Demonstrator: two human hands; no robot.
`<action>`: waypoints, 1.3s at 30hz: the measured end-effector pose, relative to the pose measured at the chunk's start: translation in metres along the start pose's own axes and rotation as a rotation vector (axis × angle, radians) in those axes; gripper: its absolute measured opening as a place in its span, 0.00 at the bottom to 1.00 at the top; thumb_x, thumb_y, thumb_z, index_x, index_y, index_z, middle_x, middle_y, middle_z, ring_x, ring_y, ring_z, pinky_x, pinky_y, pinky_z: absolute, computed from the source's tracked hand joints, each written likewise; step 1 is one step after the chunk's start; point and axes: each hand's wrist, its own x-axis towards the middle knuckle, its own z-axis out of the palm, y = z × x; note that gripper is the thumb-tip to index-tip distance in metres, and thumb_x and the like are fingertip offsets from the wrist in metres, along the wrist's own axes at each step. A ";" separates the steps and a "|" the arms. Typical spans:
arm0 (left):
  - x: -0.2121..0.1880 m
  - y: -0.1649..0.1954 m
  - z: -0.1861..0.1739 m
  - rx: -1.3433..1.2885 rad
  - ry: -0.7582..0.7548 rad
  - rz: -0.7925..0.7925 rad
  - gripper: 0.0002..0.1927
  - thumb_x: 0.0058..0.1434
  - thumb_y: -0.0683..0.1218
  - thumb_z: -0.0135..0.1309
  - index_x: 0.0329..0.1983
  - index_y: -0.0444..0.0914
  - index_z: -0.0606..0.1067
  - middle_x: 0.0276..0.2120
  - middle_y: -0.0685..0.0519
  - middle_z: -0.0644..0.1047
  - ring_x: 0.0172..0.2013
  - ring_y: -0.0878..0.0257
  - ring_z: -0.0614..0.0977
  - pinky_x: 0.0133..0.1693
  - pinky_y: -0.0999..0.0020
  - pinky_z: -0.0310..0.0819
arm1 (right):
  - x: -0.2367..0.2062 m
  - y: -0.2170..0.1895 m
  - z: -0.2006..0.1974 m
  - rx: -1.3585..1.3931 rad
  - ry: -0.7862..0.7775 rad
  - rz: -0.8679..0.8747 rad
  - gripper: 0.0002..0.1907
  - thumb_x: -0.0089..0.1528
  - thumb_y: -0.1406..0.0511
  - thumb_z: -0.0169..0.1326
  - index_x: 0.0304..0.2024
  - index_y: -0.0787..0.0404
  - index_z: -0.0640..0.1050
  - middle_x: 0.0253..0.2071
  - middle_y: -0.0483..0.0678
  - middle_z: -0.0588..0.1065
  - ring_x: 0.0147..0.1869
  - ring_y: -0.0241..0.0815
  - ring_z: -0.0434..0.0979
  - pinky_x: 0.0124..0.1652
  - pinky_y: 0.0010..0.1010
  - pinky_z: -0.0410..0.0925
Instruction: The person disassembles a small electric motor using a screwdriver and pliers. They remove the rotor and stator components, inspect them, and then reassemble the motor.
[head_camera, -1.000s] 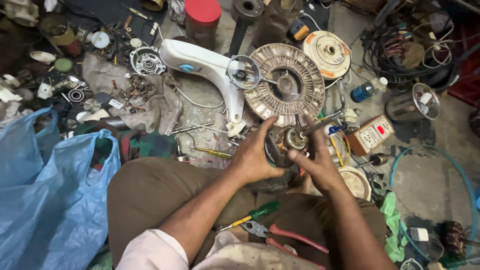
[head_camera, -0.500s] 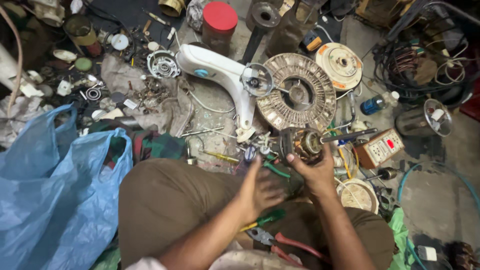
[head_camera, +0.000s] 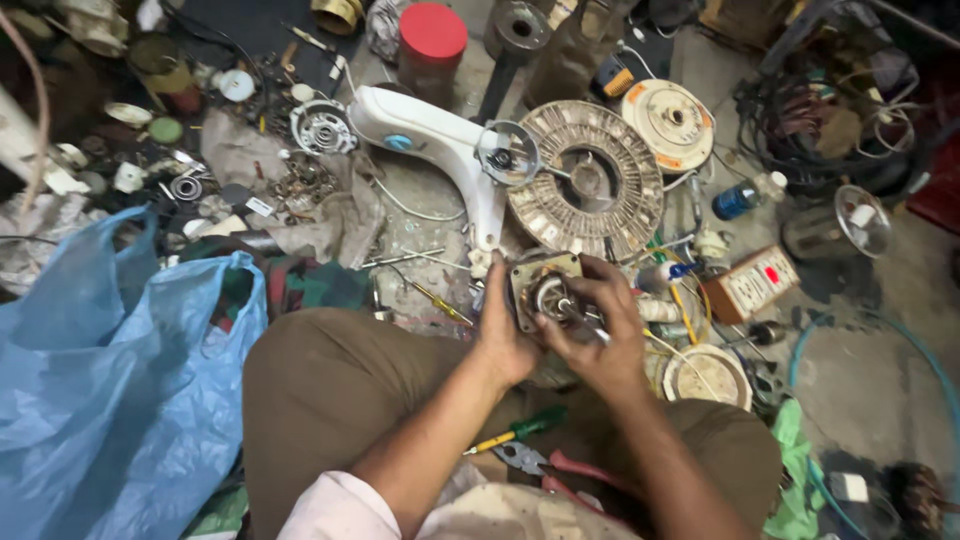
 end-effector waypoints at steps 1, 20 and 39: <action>0.001 0.000 -0.002 0.023 -0.008 0.003 0.34 0.66 0.71 0.38 0.54 0.42 0.77 0.49 0.52 0.81 0.49 0.56 0.81 0.54 0.56 0.76 | -0.002 -0.001 0.006 0.006 0.039 0.018 0.26 0.53 0.62 0.70 0.49 0.64 0.75 0.60 0.60 0.73 0.64 0.60 0.75 0.62 0.43 0.69; -0.016 0.021 -0.001 0.129 -0.026 0.080 0.33 0.61 0.70 0.52 0.56 0.42 0.76 0.50 0.52 0.80 0.51 0.57 0.80 0.57 0.57 0.74 | 0.000 -0.030 0.026 0.221 0.027 0.197 0.33 0.55 0.66 0.69 0.60 0.66 0.71 0.61 0.59 0.71 0.65 0.52 0.73 0.59 0.36 0.71; -0.056 0.023 0.029 0.024 0.071 0.049 0.34 0.63 0.72 0.42 0.53 0.43 0.78 0.46 0.53 0.82 0.47 0.57 0.82 0.50 0.57 0.76 | 0.004 -0.079 -0.003 0.206 -0.035 0.316 0.26 0.54 0.66 0.68 0.52 0.63 0.75 0.59 0.54 0.73 0.56 0.46 0.79 0.45 0.30 0.77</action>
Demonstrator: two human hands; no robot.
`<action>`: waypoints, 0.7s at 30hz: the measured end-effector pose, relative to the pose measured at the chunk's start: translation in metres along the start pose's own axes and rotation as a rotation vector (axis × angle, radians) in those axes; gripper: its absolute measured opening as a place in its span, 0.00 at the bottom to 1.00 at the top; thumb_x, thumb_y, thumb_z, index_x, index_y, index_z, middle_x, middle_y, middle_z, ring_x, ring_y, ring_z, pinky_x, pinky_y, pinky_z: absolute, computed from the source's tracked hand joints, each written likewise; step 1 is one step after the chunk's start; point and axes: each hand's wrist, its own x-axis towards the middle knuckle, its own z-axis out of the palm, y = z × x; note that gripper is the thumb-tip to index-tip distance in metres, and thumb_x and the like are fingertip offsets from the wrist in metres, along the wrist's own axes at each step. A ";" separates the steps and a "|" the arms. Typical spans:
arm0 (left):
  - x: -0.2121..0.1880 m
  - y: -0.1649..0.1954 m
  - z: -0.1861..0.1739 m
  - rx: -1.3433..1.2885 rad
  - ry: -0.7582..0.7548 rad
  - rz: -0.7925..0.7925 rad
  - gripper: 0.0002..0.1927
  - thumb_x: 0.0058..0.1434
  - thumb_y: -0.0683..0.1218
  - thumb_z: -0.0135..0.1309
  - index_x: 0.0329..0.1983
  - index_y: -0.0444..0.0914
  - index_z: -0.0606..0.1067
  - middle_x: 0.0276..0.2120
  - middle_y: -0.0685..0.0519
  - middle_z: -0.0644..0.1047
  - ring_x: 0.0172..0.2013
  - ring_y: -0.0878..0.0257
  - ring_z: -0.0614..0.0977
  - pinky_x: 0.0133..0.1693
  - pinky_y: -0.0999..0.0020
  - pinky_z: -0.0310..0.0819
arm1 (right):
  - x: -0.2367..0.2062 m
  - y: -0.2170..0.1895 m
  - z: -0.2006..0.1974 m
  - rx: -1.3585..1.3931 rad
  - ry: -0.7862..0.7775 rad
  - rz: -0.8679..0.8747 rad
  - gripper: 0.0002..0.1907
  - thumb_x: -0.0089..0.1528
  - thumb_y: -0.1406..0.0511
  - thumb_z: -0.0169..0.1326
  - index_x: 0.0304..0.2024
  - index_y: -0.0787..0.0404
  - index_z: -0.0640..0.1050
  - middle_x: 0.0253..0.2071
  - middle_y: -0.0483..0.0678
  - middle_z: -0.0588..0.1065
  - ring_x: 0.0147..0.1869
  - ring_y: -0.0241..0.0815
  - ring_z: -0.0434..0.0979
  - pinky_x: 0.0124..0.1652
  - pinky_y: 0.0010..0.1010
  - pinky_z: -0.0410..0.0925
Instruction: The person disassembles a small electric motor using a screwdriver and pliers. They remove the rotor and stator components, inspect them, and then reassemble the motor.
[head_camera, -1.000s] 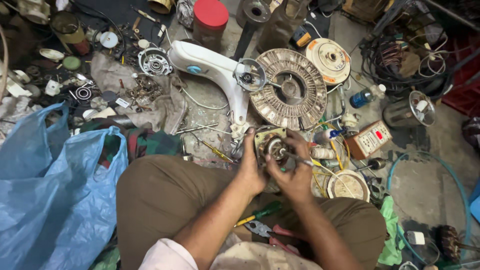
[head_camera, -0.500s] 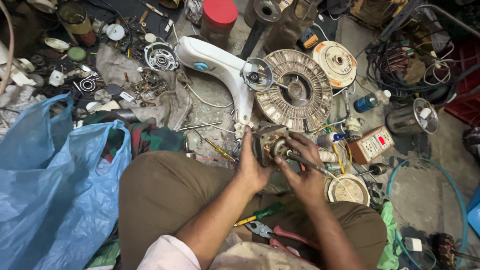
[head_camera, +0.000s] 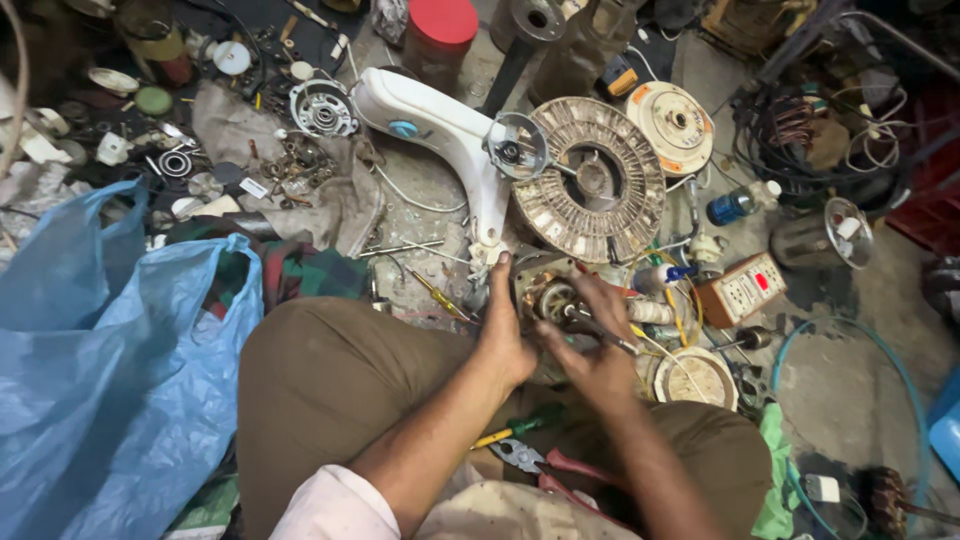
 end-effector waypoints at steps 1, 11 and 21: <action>-0.003 0.002 0.002 -0.021 -0.002 -0.004 0.33 0.64 0.72 0.42 0.53 0.43 0.78 0.47 0.54 0.82 0.47 0.58 0.81 0.50 0.58 0.75 | 0.000 -0.004 -0.005 -0.007 -0.074 -0.014 0.26 0.54 0.65 0.67 0.54 0.62 0.76 0.61 0.53 0.72 0.57 0.45 0.79 0.45 0.29 0.77; -0.028 0.016 0.024 0.071 0.015 -0.061 0.30 0.62 0.70 0.45 0.54 0.47 0.77 0.48 0.56 0.81 0.49 0.59 0.80 0.49 0.53 0.73 | 0.009 -0.034 -0.013 -0.042 0.000 -0.066 0.23 0.55 0.68 0.68 0.49 0.66 0.74 0.52 0.55 0.73 0.57 0.47 0.76 0.54 0.32 0.73; -0.051 0.013 0.040 0.034 -0.027 -0.046 0.31 0.64 0.70 0.44 0.55 0.45 0.77 0.49 0.54 0.81 0.50 0.57 0.80 0.55 0.51 0.71 | 0.006 -0.055 -0.021 -0.276 0.016 -0.198 0.22 0.51 0.70 0.73 0.43 0.68 0.76 0.47 0.55 0.74 0.51 0.49 0.77 0.49 0.37 0.73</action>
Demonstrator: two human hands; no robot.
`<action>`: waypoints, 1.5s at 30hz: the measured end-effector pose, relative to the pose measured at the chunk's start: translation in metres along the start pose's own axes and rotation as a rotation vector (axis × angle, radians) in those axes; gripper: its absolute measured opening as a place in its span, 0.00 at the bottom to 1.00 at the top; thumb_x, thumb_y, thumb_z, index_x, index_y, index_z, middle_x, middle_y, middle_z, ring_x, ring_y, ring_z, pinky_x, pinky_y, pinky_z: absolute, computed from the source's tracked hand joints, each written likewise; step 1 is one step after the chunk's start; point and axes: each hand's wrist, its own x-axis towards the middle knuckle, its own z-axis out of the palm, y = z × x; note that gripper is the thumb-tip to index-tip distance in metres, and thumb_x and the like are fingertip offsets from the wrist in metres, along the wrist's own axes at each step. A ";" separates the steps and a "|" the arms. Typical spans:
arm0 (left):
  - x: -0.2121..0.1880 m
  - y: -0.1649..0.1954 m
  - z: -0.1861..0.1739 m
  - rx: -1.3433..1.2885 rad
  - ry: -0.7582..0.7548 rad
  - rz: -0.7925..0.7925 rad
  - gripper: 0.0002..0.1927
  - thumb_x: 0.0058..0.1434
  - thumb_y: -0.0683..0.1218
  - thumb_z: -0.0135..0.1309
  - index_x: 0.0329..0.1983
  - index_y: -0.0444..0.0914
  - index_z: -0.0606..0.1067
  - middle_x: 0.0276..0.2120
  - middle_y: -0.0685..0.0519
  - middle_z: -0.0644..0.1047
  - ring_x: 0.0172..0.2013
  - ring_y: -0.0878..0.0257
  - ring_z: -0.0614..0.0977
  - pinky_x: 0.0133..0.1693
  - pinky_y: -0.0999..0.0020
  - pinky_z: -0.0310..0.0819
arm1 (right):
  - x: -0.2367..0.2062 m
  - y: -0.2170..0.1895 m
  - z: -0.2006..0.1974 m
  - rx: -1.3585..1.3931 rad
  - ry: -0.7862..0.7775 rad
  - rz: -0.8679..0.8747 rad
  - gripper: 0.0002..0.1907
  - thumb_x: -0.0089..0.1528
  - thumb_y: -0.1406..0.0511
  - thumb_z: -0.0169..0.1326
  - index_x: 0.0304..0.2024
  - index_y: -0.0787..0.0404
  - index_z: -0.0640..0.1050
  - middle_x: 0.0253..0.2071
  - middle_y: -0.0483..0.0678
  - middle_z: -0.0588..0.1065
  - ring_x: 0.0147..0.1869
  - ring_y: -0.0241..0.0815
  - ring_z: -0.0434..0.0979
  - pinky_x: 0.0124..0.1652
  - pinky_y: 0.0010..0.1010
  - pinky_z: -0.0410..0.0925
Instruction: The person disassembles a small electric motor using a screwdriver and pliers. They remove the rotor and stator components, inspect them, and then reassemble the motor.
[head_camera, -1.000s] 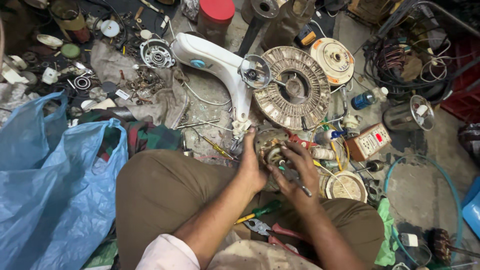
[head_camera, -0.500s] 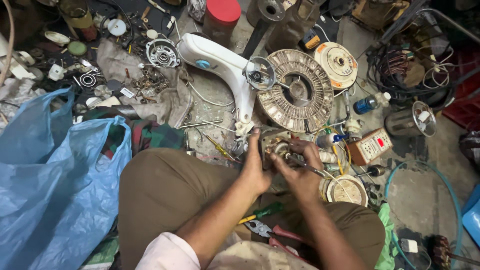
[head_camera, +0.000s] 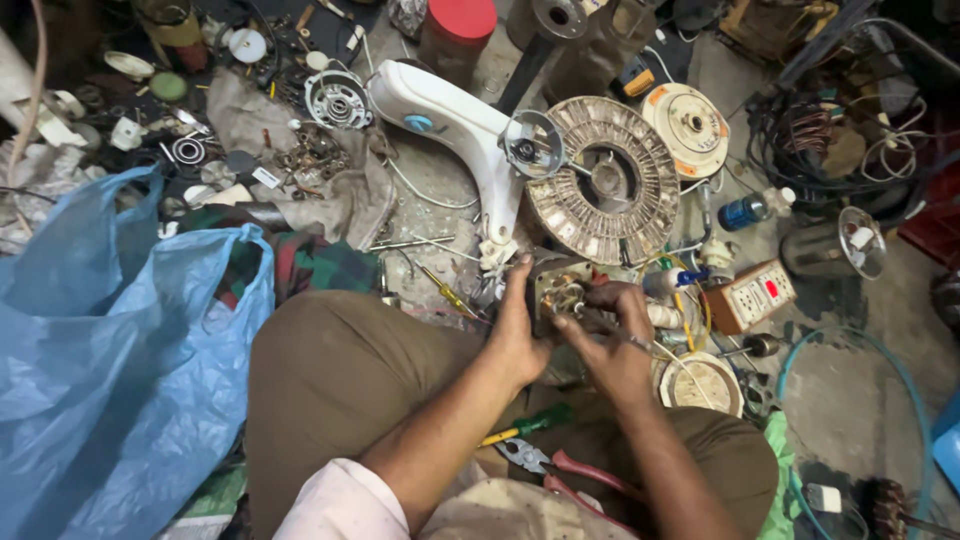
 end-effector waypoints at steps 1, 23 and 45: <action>-0.002 0.003 0.003 -0.018 0.000 -0.014 0.32 0.64 0.71 0.43 0.55 0.45 0.77 0.49 0.54 0.81 0.51 0.57 0.80 0.56 0.51 0.71 | 0.001 -0.006 -0.006 -0.006 -0.002 -0.060 0.23 0.50 0.70 0.72 0.44 0.69 0.76 0.50 0.56 0.74 0.54 0.50 0.77 0.51 0.38 0.72; -0.023 -0.012 0.014 -0.128 -0.056 -0.032 0.39 0.66 0.75 0.29 0.56 0.45 0.76 0.50 0.49 0.79 0.51 0.52 0.78 0.51 0.51 0.71 | 0.002 -0.075 -0.059 0.172 -0.057 -0.086 0.15 0.65 0.77 0.51 0.54 0.67 0.76 0.51 0.55 0.80 0.56 0.44 0.83 0.53 0.31 0.74; -0.035 -0.004 0.030 -0.119 0.070 -0.026 0.41 0.67 0.74 0.28 0.62 0.41 0.72 0.56 0.47 0.78 0.55 0.52 0.79 0.60 0.49 0.71 | 0.031 -0.085 -0.063 0.326 0.066 0.107 0.06 0.65 0.73 0.61 0.40 0.68 0.76 0.41 0.48 0.80 0.40 0.30 0.78 0.41 0.21 0.72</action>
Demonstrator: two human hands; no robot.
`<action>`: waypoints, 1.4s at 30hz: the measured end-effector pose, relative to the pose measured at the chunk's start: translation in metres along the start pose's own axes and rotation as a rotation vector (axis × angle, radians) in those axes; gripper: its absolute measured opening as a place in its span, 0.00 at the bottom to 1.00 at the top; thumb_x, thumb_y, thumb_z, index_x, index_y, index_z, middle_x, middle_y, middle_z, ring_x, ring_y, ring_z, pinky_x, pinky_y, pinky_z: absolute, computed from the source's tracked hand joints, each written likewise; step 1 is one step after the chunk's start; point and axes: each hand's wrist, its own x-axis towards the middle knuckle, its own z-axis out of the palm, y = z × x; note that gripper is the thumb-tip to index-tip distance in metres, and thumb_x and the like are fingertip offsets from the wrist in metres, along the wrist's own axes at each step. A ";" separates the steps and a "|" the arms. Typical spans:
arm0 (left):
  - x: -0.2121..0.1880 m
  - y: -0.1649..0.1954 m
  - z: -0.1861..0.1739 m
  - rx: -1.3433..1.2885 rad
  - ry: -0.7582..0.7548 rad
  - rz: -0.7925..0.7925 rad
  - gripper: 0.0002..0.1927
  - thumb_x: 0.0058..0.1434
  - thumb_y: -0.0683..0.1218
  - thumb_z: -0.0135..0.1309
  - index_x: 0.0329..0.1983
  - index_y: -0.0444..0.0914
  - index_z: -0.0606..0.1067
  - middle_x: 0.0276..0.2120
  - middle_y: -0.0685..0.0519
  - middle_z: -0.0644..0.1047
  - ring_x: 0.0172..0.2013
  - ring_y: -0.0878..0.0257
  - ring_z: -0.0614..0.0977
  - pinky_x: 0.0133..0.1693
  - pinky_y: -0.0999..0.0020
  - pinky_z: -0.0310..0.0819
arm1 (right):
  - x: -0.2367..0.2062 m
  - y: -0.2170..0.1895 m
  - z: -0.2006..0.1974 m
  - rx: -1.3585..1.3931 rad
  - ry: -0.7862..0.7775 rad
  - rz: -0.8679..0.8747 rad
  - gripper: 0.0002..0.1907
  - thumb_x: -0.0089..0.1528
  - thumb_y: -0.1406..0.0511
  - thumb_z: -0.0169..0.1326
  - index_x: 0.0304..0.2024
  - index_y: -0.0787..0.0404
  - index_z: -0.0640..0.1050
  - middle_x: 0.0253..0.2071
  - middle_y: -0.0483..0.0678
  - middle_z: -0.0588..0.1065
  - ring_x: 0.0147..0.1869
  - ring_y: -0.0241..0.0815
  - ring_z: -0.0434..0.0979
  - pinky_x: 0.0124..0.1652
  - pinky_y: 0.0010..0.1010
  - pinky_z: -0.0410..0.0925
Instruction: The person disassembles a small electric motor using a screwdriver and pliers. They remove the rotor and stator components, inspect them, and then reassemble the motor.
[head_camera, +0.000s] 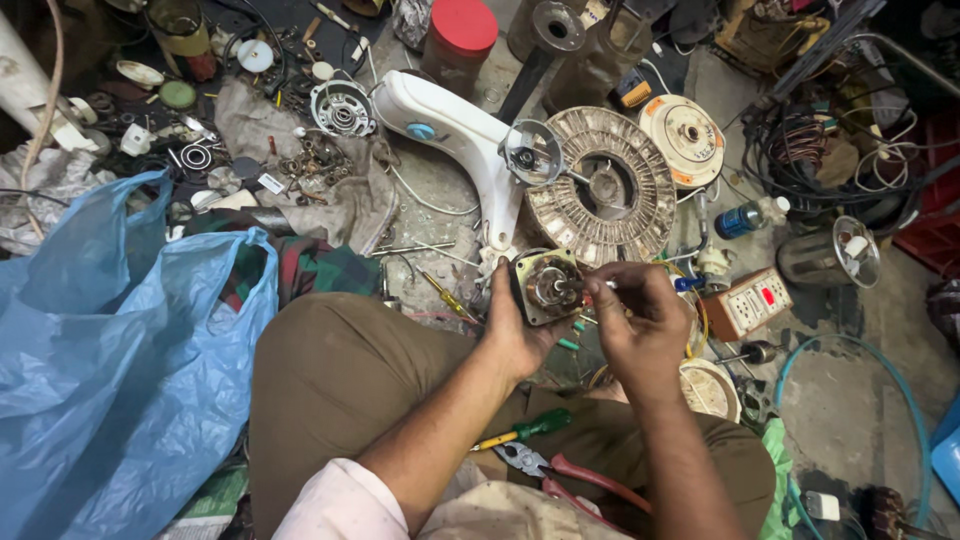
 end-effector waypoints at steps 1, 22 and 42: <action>-0.001 0.000 0.001 0.008 0.012 -0.002 0.40 0.67 0.74 0.28 0.62 0.42 0.72 0.56 0.48 0.78 0.56 0.52 0.78 0.60 0.49 0.71 | 0.001 -0.003 -0.001 0.040 -0.028 0.006 0.06 0.64 0.73 0.60 0.41 0.68 0.75 0.43 0.49 0.80 0.42 0.30 0.79 0.42 0.21 0.73; 0.008 0.005 -0.013 0.047 -0.004 0.017 0.41 0.65 0.75 0.27 0.59 0.45 0.75 0.51 0.49 0.81 0.51 0.50 0.81 0.50 0.53 0.77 | -0.034 0.067 -0.021 0.227 0.094 0.201 0.14 0.75 0.60 0.44 0.49 0.63 0.75 0.42 0.46 0.75 0.42 0.34 0.74 0.44 0.27 0.71; 0.044 -0.027 -0.097 0.155 0.090 0.067 0.30 0.61 0.63 0.46 0.55 0.44 0.84 0.51 0.49 0.86 0.51 0.49 0.84 0.47 0.49 0.81 | -0.379 0.094 -0.351 -1.135 0.849 0.539 0.12 0.63 0.73 0.56 0.50 0.66 0.77 0.49 0.59 0.75 0.51 0.53 0.78 0.50 0.40 0.72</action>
